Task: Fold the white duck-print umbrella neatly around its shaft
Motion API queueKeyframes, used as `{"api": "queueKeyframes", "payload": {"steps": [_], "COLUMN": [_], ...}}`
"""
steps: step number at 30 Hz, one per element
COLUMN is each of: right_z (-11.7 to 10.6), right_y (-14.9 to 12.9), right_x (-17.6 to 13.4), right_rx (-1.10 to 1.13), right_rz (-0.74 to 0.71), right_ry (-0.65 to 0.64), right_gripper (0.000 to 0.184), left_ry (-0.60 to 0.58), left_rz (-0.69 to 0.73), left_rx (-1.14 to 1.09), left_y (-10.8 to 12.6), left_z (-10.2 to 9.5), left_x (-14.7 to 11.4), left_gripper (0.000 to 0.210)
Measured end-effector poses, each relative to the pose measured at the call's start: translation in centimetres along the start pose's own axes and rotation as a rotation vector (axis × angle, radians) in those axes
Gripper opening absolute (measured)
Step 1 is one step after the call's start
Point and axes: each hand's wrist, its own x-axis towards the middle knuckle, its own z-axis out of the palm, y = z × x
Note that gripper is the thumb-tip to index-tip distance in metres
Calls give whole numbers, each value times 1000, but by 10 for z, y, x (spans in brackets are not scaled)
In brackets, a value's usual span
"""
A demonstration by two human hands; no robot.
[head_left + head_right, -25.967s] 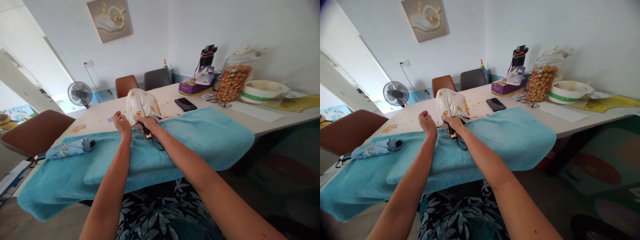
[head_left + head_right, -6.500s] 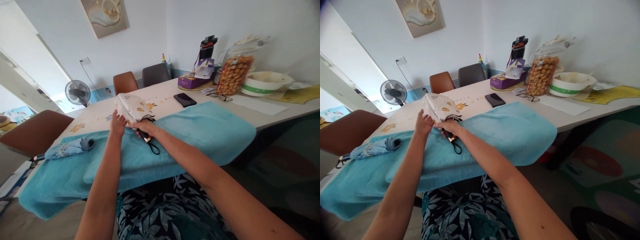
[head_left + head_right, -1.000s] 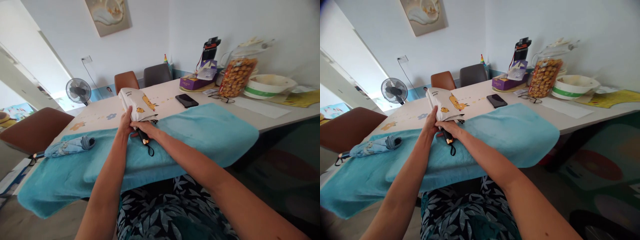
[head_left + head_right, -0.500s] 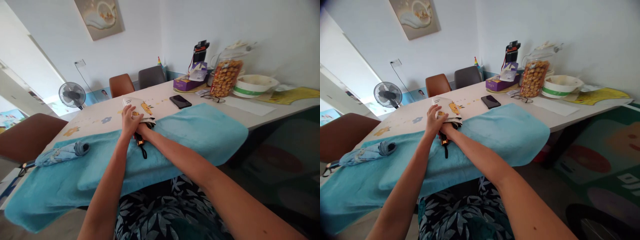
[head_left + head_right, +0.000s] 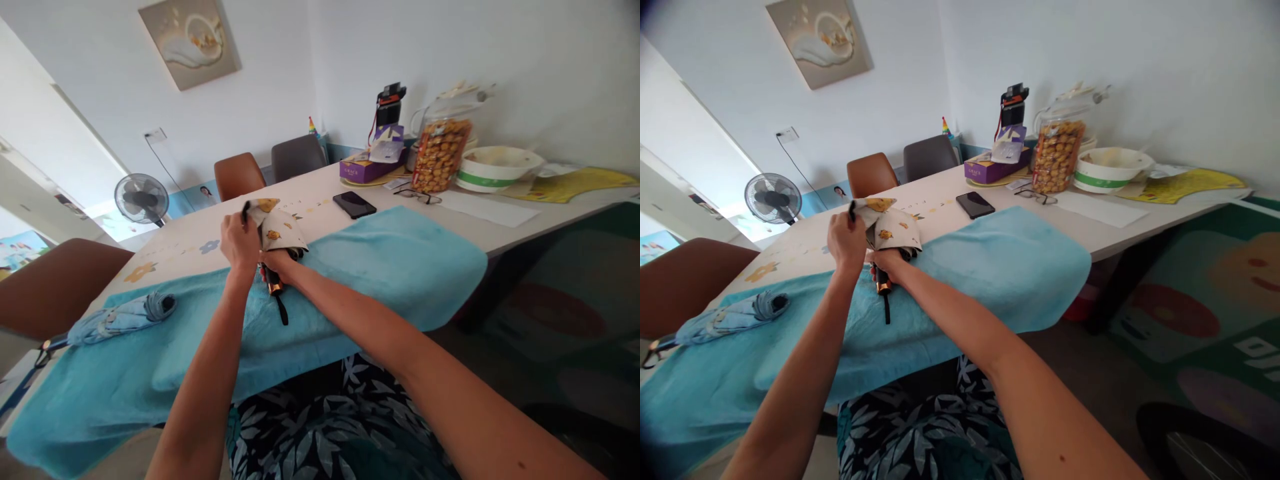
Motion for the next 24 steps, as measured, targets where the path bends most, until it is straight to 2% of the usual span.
{"api": "queueKeyframes", "payload": {"steps": [3,6,10,14,18,22,24], "right_z": [-2,-3,-8,-15,-19,-19,-19], "right_y": [-4,-7,-11,-15,-18,-19,-19], "right_x": [-2,-4,-6,-6,-5,-5,-5], "right_rx": [-9,29,99,236,271,260,250], "right_rz": [49,35,22,-23,-9,1,1], "right_ry": [12,-10,-71,-153,-134,-137,-132], "right_gripper": [20,22,26,32,33,24,21], "left_ry": [170,236,346,454,404,428,375], "left_rz": [-286,-541,-787,-928,-1000,-1019,-1014], "left_rx": [-217,-513,-826,-903,-989,-1021,-1080], "left_y": [-21,-38,-45,-51,-59,-62,-63], "left_z": [-3,-4,-10,-14,-9,-7,-8], "left_x": [3,-1,-6,-4,-1,-1,-1], "left_gripper": [14,3,18,23,24,26,26]}}
